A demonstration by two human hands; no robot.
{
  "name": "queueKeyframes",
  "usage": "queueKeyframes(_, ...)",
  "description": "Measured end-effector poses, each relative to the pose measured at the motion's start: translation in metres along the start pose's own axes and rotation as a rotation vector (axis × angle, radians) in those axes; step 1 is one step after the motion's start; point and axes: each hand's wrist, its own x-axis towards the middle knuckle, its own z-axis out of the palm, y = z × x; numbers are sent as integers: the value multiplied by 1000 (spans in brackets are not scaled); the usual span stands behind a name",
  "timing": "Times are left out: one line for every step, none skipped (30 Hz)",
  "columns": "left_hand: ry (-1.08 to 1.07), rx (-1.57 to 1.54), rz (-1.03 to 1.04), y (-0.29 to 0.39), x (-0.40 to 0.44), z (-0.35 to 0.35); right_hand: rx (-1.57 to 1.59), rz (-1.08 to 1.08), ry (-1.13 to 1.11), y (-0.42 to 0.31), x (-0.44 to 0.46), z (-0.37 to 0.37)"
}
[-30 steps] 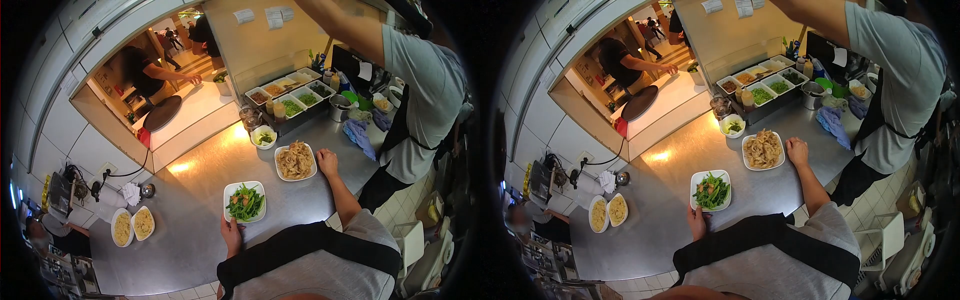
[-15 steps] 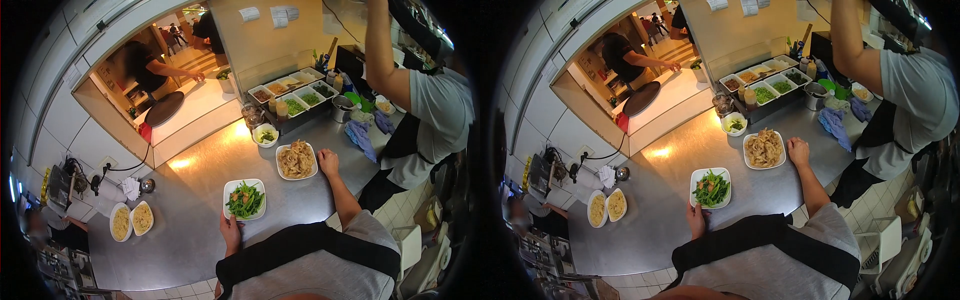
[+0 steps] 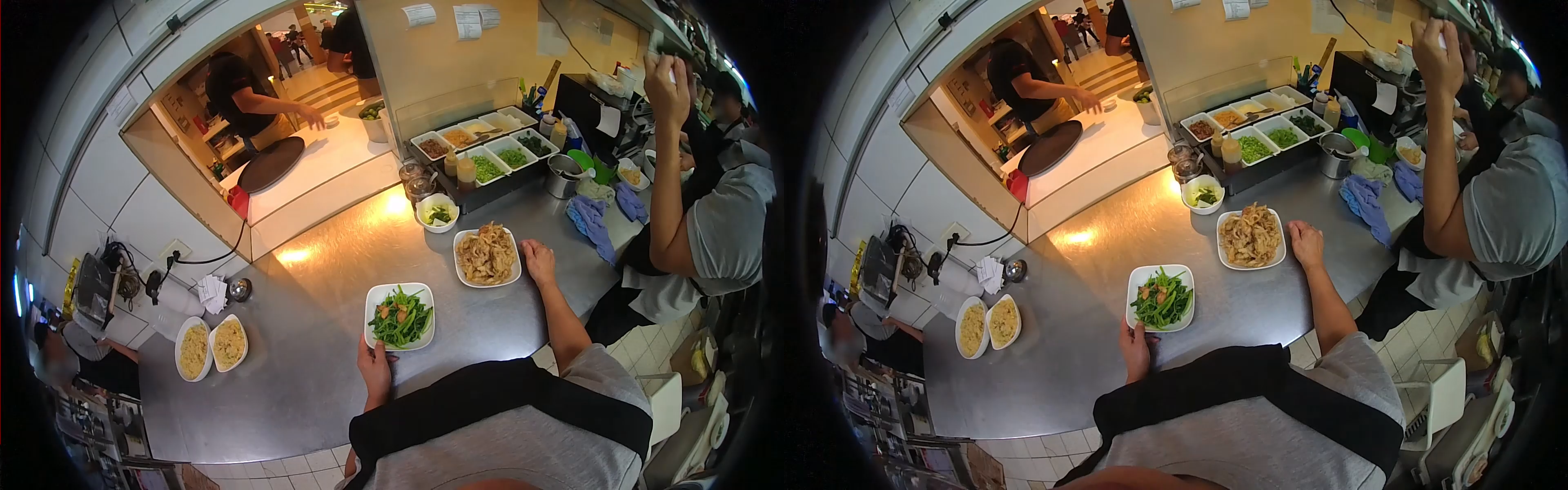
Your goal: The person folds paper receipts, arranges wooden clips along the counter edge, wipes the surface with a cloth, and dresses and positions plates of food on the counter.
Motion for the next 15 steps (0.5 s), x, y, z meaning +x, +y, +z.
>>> queueKeyframes(2,8,-2,0,0,0,124,58,-68,-5,-2,-8)
queueKeyframes(5,15,-2,0,0,0,248,115,-136,-9,-4,-11)
queueKeyframes(7,23,-3,0,0,0,298,104,-135,-11,-8,-9)
queueKeyframes(5,37,-1,-1,1,-1,349,94,-134,-12,-14,-6)
queueKeyframes(1,51,1,-3,2,-3,399,86,-131,-12,-20,-4)
queueKeyframes(-4,65,3,-3,2,-3,385,72,-151,-10,-22,-2)
queueKeyframes(2,55,-3,-2,2,-2,371,58,-170,-8,-24,0)
queueKeyframes(9,46,-10,-2,1,-1,357,44,-190,-6,-24,0)
queueKeyframes(16,36,-16,0,1,0,304,23,-218,-5,-24,-1)
queueKeyframes(15,-17,-62,2,1,0,252,2,-247,-4,-22,-2)
queueKeyframes(15,-71,-107,3,1,-1,201,-21,-276,-5,-21,-3)
queueKeyframes(14,-127,-152,5,2,-2,162,2,-338,-12,-19,-7)
queueKeyframes(19,-180,-191,6,3,-4,121,26,-400,-25,-18,-15)
queueKeyframes(24,-233,-231,7,4,-6,78,49,-462,-37,-18,-22)
queueKeyframes(30,-287,-269,7,5,-6,123,103,-525,-48,-19,-26)
